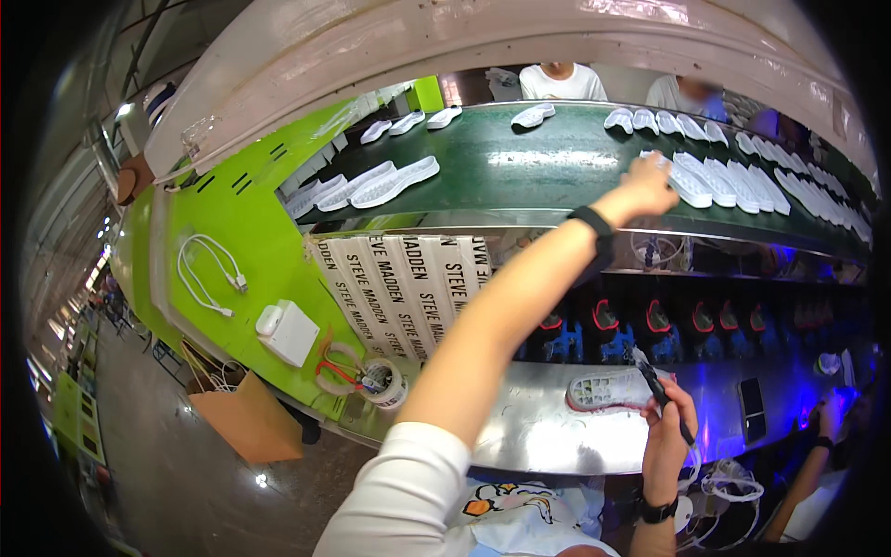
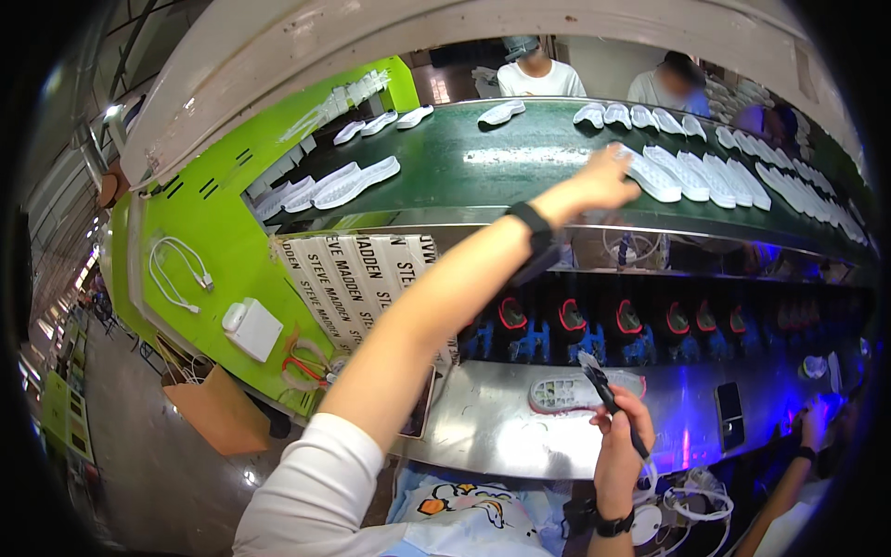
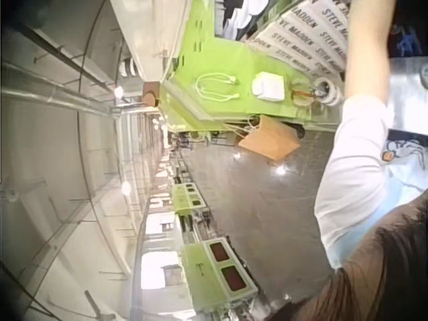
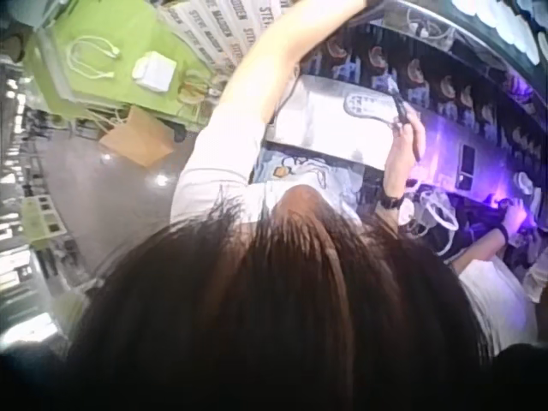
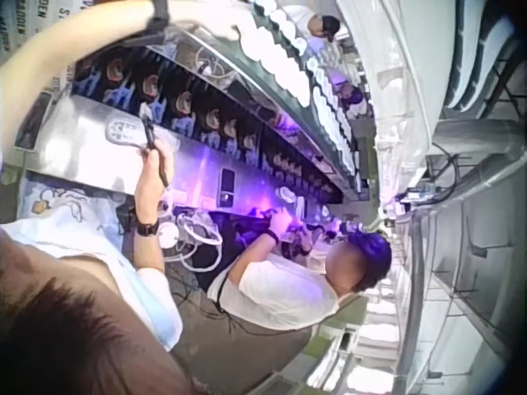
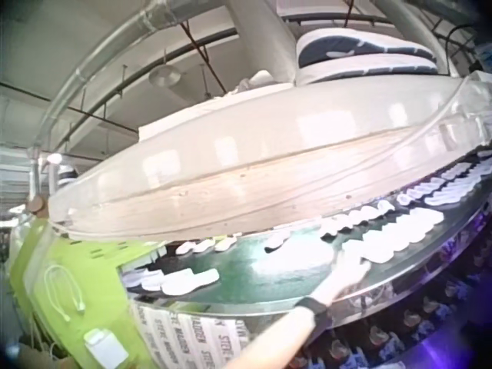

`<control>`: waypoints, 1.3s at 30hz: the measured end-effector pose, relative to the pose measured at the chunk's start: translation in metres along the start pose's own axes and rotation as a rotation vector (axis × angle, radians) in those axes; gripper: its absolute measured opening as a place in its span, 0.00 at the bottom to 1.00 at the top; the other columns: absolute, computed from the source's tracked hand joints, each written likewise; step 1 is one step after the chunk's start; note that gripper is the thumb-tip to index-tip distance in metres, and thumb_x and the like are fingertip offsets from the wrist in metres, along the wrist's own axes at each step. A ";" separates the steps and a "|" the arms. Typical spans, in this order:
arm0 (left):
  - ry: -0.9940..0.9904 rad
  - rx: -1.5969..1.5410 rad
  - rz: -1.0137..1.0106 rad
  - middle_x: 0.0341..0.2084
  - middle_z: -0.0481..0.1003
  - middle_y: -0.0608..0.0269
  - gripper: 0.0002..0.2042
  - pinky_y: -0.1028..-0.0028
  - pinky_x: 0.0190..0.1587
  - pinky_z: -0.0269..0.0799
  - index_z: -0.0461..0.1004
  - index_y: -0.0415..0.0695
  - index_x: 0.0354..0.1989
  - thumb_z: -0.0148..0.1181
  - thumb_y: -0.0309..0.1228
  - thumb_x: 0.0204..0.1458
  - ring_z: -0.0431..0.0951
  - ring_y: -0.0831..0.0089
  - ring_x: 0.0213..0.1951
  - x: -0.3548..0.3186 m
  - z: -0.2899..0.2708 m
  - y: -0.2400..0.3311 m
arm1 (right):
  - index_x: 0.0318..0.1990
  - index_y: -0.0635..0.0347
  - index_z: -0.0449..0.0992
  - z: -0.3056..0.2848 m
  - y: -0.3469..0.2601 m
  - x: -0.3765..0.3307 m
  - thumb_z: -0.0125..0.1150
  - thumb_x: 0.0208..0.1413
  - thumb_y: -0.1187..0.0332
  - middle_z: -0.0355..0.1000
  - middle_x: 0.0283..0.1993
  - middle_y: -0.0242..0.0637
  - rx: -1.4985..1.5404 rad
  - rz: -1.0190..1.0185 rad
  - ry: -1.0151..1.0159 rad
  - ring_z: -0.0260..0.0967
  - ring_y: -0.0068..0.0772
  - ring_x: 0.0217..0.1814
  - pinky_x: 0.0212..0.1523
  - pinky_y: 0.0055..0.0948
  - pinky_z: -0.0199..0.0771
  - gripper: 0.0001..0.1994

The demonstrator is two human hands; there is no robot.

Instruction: The worker is applying a liquid (likely adhesive or primer) to the surface of shoe soles using a specialized applicator tool.

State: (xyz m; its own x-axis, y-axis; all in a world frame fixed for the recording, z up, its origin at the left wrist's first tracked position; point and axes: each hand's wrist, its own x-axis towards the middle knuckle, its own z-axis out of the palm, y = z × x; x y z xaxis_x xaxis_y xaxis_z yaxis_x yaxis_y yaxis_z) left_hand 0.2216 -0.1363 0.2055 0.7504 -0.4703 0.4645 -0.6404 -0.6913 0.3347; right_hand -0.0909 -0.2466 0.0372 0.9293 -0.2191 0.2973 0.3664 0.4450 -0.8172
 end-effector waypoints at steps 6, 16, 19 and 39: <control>-0.112 -0.033 -0.072 0.44 0.75 0.46 0.15 0.52 0.53 0.66 0.79 0.39 0.38 0.64 0.29 0.39 0.73 0.51 0.50 0.064 0.074 0.044 | 0.49 0.61 0.68 -0.035 -0.003 -0.021 0.54 0.53 0.79 0.66 0.54 0.37 -0.067 0.018 0.373 0.65 0.22 0.42 0.44 0.20 0.66 0.15; -0.090 -0.113 -0.290 0.24 0.75 0.52 0.15 0.59 0.35 0.76 0.72 0.36 0.40 0.61 0.29 0.44 0.79 0.57 0.31 0.026 -0.022 -0.079 | 0.48 0.65 0.69 -0.031 0.010 -0.024 0.55 0.54 0.77 0.69 0.38 0.33 -0.155 0.157 0.223 0.65 0.19 0.33 0.36 0.18 0.66 0.12; 0.133 -0.773 -0.423 0.31 0.75 0.57 0.17 0.67 0.33 0.77 0.68 0.38 0.47 0.58 0.27 0.48 0.78 0.67 0.34 -0.045 -0.052 -0.040 | 0.47 0.65 0.70 -0.026 0.008 -0.024 0.54 0.54 0.77 0.69 0.37 0.33 -0.162 0.202 0.188 0.64 0.19 0.32 0.35 0.18 0.66 0.12; 0.321 -2.321 -0.752 0.49 0.73 0.51 0.25 0.60 0.54 0.69 0.66 0.40 0.57 0.35 0.47 0.62 0.74 0.57 0.49 -0.431 0.132 -0.001 | 0.42 0.63 0.76 0.051 0.074 -0.048 0.62 0.49 0.76 0.76 0.39 0.40 -0.492 0.172 -0.522 0.75 0.31 0.39 0.44 0.27 0.72 0.11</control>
State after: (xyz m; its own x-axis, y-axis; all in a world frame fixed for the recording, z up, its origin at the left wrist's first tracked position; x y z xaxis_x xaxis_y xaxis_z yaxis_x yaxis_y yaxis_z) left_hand -0.0793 -0.0057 -0.1034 0.9366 -0.3303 -0.1168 0.3501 0.8931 0.2825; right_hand -0.1057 -0.1588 -0.0128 0.9181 0.3148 0.2409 0.2640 -0.0322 -0.9640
